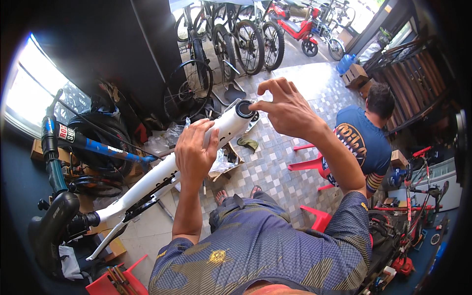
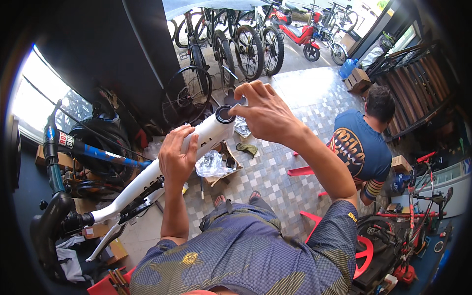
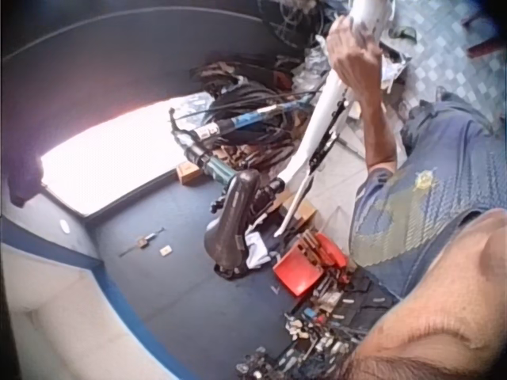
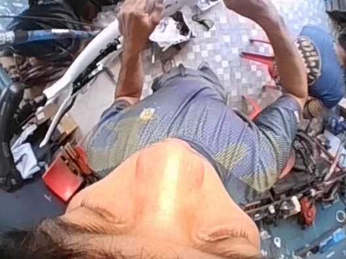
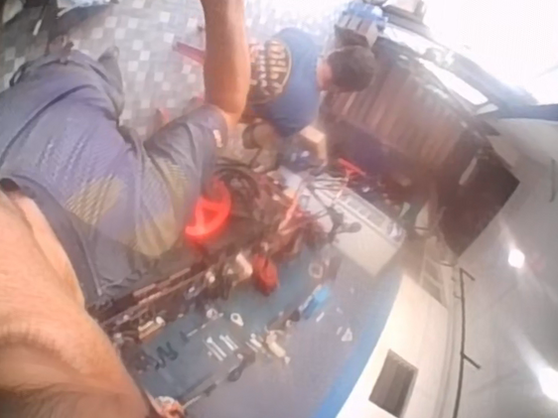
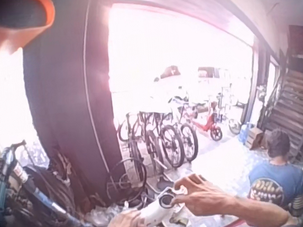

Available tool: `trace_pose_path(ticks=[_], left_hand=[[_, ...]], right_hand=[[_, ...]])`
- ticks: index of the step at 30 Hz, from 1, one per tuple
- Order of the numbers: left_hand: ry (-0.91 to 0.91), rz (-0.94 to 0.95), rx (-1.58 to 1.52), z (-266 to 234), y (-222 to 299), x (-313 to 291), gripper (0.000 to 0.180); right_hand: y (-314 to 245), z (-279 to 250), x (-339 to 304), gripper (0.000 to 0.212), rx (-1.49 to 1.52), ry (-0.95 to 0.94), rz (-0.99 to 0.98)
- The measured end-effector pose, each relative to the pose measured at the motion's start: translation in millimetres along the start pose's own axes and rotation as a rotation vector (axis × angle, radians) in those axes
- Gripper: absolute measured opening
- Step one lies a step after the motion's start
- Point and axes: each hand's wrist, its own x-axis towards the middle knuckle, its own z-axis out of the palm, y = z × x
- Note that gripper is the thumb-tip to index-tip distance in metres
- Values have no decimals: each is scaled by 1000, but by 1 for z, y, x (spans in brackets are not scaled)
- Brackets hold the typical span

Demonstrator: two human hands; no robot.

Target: The person works on a white bicycle frame, handling the headset area and later sitting on the floor to unpack and organize brake cables and levers. The person moves between standing and sitting positions while handling parts and tools in a cluttered workshop.

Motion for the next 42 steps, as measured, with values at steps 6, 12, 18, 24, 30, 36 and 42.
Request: trace_pose_path(ticks=[6, 12, 18, 24, 30, 36, 42], left_hand=[[24, -21, -76, -1, -3, 1, 21], [-81, 14, -116, -6, 0, 1, 24], [-17, 122, -262, -32, -1, -17, 21], [-443, -85, -601, -71, 0, -112, 26], [-1039, -156, -744, -96, 5, -230, 48], [-1301, 174, -802, -135, 65, -323, 11], [-1462, 715, -894, -201, 125, -385, 12]], right_hand=[[-6, 0, -18, 41, 222, 36, 115], [-28, 27, -31, 51, 199, 205, 344], [-79, 24, -74, 51, 148, 387, 523], [-164, 67, -196, 52, 301, 516, 920], [-346, 99, -324, 54, 394, 532, 1324], [-570, 112, -439, 52, 248, 511, 1825], [-802, 111, -439, 52, -90, 496, 2199]])
